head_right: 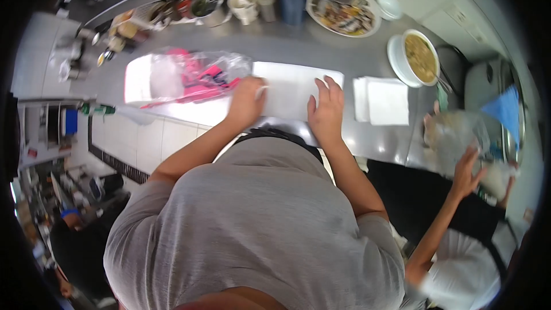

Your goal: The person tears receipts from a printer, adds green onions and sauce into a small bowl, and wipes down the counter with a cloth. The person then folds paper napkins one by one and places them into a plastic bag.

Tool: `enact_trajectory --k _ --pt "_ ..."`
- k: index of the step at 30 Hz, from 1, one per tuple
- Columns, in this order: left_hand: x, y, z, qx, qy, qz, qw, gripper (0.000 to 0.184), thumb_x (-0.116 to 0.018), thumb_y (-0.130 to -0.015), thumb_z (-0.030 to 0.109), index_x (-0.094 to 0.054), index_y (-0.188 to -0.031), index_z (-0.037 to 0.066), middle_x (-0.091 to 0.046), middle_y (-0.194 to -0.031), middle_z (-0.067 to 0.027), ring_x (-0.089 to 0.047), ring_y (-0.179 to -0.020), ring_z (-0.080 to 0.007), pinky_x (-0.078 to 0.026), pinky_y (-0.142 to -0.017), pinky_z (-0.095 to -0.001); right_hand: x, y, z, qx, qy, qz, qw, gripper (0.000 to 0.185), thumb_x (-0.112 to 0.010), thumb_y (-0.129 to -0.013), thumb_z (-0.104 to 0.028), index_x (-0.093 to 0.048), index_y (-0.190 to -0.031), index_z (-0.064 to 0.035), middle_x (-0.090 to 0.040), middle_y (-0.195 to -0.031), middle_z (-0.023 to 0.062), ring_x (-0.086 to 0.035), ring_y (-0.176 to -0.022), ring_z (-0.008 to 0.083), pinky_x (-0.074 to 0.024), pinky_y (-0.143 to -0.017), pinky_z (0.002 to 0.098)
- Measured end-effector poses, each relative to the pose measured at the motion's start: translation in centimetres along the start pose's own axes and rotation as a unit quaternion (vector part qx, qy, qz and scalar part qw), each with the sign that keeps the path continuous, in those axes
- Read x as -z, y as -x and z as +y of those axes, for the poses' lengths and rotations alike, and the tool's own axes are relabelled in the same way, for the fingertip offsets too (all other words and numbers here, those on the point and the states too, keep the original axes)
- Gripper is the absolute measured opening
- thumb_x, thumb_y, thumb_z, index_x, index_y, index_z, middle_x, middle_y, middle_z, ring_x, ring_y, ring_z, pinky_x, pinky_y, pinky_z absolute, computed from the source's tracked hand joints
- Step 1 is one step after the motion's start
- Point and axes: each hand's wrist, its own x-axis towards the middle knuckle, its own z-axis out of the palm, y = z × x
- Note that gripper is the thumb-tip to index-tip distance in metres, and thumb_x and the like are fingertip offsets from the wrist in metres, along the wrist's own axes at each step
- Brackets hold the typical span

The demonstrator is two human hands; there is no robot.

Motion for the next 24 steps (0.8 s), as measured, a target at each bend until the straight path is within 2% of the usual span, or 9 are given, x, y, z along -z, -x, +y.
enact_trajectory --k 2,3,4,7,8,13,16,20,24 --pt "-3.6 -1.5 -0.7 -0.084 -0.044 -0.022 0.995 0.044 -0.057 -0.083 0.016 -0.051 -0.123 0.001 -0.052 -0.125 -0.0244 -0.048 -0.119 -0.0379 -0.037 -0.101 -0.0451 -3.1 -2.1 -1.6 0.078 -0.12 -0.002 0.99 0.045 -0.063 -0.077 -0.002 -0.054 -0.121 -0.0013 -0.05 -0.125 0.02 -0.048 -0.115 0.0362 -0.038 -0.098 0.045" --pt "-6.0 -1.4 -1.4 -0.069 -0.13 -0.048 0.988 0.051 -0.054 -0.085 0.022 -0.045 -0.131 0.002 -0.044 -0.134 -0.0231 -0.037 -0.128 -0.0367 -0.027 -0.106 -0.0495 -5.8 -2.1 -1.0 0.08 -0.163 -0.055 0.982 0.051 -0.062 -0.082 -0.01 -0.049 -0.13 -0.0029 -0.046 -0.134 0.0209 -0.042 -0.124 0.0373 -0.0307 -0.105 0.0487" --pt "-7.5 -1.0 -2.1 -0.051 -0.214 -0.074 0.973 0.059 -0.052 -0.087 0.028 -0.038 -0.139 0.004 -0.035 -0.144 -0.0217 -0.025 -0.138 -0.0354 -0.018 -0.112 -0.0538 -7.5 -2.0 -0.5 0.096 -0.114 -0.096 0.984 0.053 -0.062 -0.083 -0.016 -0.046 -0.133 -0.0035 -0.043 -0.137 0.021 -0.039 -0.127 0.0376 -0.028 -0.107 0.0497" --pt "-6.6 -0.5 -2.8 -0.005 -0.183 -0.153 0.971 0.07 -0.05 -0.088 0.038 -0.027 -0.146 0.006 -0.019 -0.154 -0.0167 -0.01 -0.144 -0.0312 -0.006 -0.112 -0.0594 -8.3 -0.9 1.8 0.105 0.027 -0.182 0.977 0.064 -0.059 -0.087 -0.035 -0.038 -0.14 -0.006 -0.034 -0.146 0.0207 -0.028 -0.136 0.0375 -0.0182 -0.111 0.0526" --pt "-7.3 -0.1 -3.4 -0.001 -0.151 -0.109 0.982 0.071 -0.049 -0.089 0.046 -0.028 -0.146 0.009 -0.017 -0.155 -0.014 -0.01 -0.144 -0.0306 -0.007 -0.111 -0.0604 -7.8 -0.9 3.0 0.084 0.063 -0.194 0.975 0.07 -0.058 -0.087 -0.042 -0.034 -0.143 -0.0071 -0.03 -0.149 0.0201 -0.023 -0.14 0.0368 -0.0138 -0.112 0.0535" --pt "-6.5 -0.2 -3.0 0.013 -0.157 -0.125 0.98 0.08 -0.05 -0.085 0.056 -0.027 -0.147 0.011 -0.016 -0.155 -0.0144 -0.011 -0.144 -0.032 -0.012 -0.109 -0.0633 -5.5 -0.6 4.4 0.035 0.146 -0.205 0.967 0.083 -0.062 -0.082 -0.048 -0.026 -0.147 -0.0094 -0.022 -0.152 0.0189 -0.018 -0.141 0.0371 -0.0123 -0.113 0.0535" --pt "-3.2 -0.6 -2.3 0.005 -0.117 -0.179 0.977 0.076 -0.061 -0.082 0.048 -0.036 -0.143 0.01 -0.023 -0.153 -0.015 -0.015 -0.143 -0.0331 -0.015 -0.111 -0.0596 -5.9 -0.3 4.7 0.047 0.163 -0.206 0.964 0.085 -0.063 -0.081 -0.048 -0.026 -0.147 -0.0093 -0.021 -0.153 0.0186 -0.017 -0.141 0.0372 -0.0124 -0.113 0.054" --pt "1.7 -0.4 -5.8 -0.086 0.119 -0.188 0.971 0.054 -0.064 -0.084 0.034 -0.052 -0.13 0.008 -0.041 -0.142 -0.0162 -0.035 -0.133 -0.0346 -0.029 -0.109 -0.046 -5.9 -0.9 4.2 0.006 0.158 -0.239 0.958 0.084 -0.063 -0.081 -0.048 -0.027 -0.147 -0.009 -0.02 -0.153 0.0178 -0.017 -0.141 0.0373 -0.0124 -0.112 0.0547" --pt "13.8 2.1 -10.0 -0.104 0.201 -0.084 0.97 0.036 -0.061 -0.088 0.024 -0.059 -0.12 0.007 -0.056 -0.125 -0.0147 -0.053 -0.115 -0.0322 -0.042 -0.098 -0.0389 -6.5 -2.2 -0.2 -0.014 0.126 -0.08 0.989 0.069 -0.069 -0.08 -0.029 -0.041 -0.137 -0.0028 -0.029 -0.148 0.0215 -0.024 -0.138 0.0389 -0.0209 -0.111 0.0502"
